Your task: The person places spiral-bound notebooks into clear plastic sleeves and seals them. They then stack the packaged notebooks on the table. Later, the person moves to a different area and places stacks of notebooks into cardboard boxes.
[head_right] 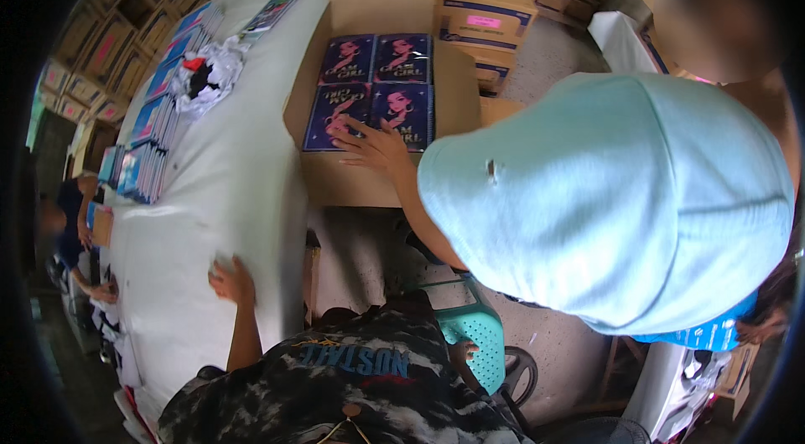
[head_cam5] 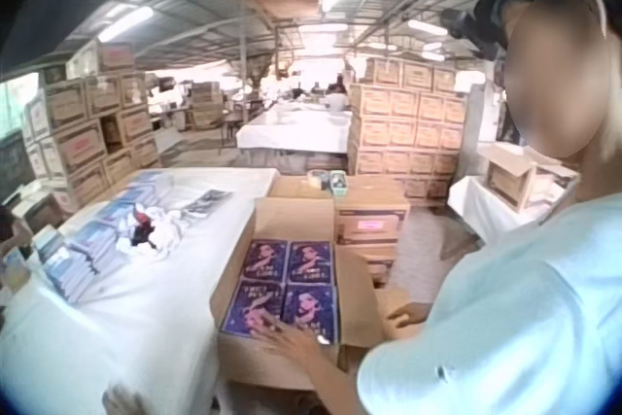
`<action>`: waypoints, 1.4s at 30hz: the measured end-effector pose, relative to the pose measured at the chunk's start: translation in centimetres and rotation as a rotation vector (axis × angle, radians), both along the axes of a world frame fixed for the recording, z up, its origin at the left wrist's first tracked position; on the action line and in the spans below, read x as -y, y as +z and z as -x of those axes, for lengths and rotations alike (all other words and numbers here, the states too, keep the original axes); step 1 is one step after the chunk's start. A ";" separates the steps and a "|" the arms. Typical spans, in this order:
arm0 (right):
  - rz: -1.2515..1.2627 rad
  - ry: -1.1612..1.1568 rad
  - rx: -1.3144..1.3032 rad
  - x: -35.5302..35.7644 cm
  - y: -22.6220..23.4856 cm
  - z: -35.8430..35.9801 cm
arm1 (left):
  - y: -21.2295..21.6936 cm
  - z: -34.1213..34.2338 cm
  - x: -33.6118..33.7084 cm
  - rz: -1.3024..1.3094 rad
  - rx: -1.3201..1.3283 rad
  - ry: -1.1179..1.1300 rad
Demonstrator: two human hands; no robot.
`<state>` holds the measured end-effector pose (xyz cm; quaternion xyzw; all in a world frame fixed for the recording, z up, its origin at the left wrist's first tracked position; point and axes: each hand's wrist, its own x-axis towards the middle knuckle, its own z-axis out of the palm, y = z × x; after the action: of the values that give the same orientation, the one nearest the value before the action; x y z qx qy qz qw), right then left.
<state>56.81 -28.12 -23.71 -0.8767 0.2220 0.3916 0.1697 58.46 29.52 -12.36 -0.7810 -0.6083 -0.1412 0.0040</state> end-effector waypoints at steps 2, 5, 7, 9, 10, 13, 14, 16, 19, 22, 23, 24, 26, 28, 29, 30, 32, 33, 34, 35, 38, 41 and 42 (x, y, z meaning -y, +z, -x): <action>-0.009 0.030 -0.019 -0.4 0.6 -0.3 | 0.5 4.7 0.6 0.091 -0.058 0.054; -0.035 0.126 -0.051 0.9 -0.5 -1.4 | 1.5 8.8 1.7 0.168 -0.035 0.053; -0.086 0.137 -0.059 0.2 -1.1 -1.4 | 1.9 8.5 1.6 0.149 -0.005 -0.001; -0.118 0.180 -0.069 0.4 -1.1 -1.9 | 1.5 8.5 1.7 0.127 -0.003 0.011; -0.134 0.196 -0.072 0.7 -1.7 -1.8 | 1.7 8.6 1.7 0.117 0.014 0.003; -0.188 0.244 -0.075 0.8 -2.4 -1.7 | 1.5 9.4 1.8 0.094 0.057 -0.024; -0.210 0.255 -0.076 0.9 -2.8 -1.5 | 1.4 9.4 1.8 0.086 0.071 -0.038; -0.263 0.276 -0.072 0.8 -3.8 -0.8 | 1.5 9.3 1.7 0.074 0.093 -0.070; -0.305 0.350 -0.035 1.2 -5.7 -0.5 | 1.2 10.2 1.7 0.094 0.128 -0.077; -0.334 0.319 0.082 2.8 -8.0 1.1 | 0.4 9.5 2.2 0.126 0.158 -0.108; -0.379 0.258 0.092 2.4 -7.9 2.0 | 0.8 9.5 2.2 0.128 0.144 -0.103; -0.499 0.113 0.041 -0.5 -6.4 2.6 | 1.5 9.9 1.8 0.096 0.110 -0.092; -0.321 0.154 0.158 1.7 -6.6 6.3 | 1.6 9.1 2.7 0.152 0.111 -0.158; -0.199 0.214 0.189 0.3 -5.6 7.3 | 1.5 10.0 1.8 0.174 0.100 -0.137; -0.174 0.172 0.197 0.3 -4.6 8.7 | 1.8 9.7 2.0 0.180 0.089 -0.148; -0.154 0.139 0.205 0.2 -3.9 9.9 | 1.9 9.8 1.9 0.182 0.079 -0.145; -0.103 0.053 0.218 0.5 -2.7 12.2 | 1.7 9.7 1.7 0.186 0.071 -0.150; -0.071 -0.013 0.210 0.8 -2.3 13.2 | 1.5 9.7 1.7 0.191 0.070 -0.150; -0.056 -0.122 0.209 1.0 -1.9 14.1 | 1.3 9.7 1.6 0.198 0.070 -0.149; -0.024 -0.165 0.132 -0.5 -0.3 14.2 | 1.5 9.9 1.2 0.185 0.069 -0.139; -0.016 -0.232 0.098 0.1 0.2 15.4 | 1.8 9.5 1.5 0.205 0.059 -0.142; 0.056 -0.135 0.136 0.5 -0.7 16.1 | 2.0 9.3 2.0 0.216 0.056 -0.137; 0.061 -0.176 0.141 0.4 -1.0 16.0 | 2.1 9.3 2.0 0.216 0.058 -0.129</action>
<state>40.78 -28.49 -24.68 -0.8839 0.2973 0.3056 0.1921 49.11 27.48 -10.28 -0.8102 -0.5681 -0.0973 -0.1067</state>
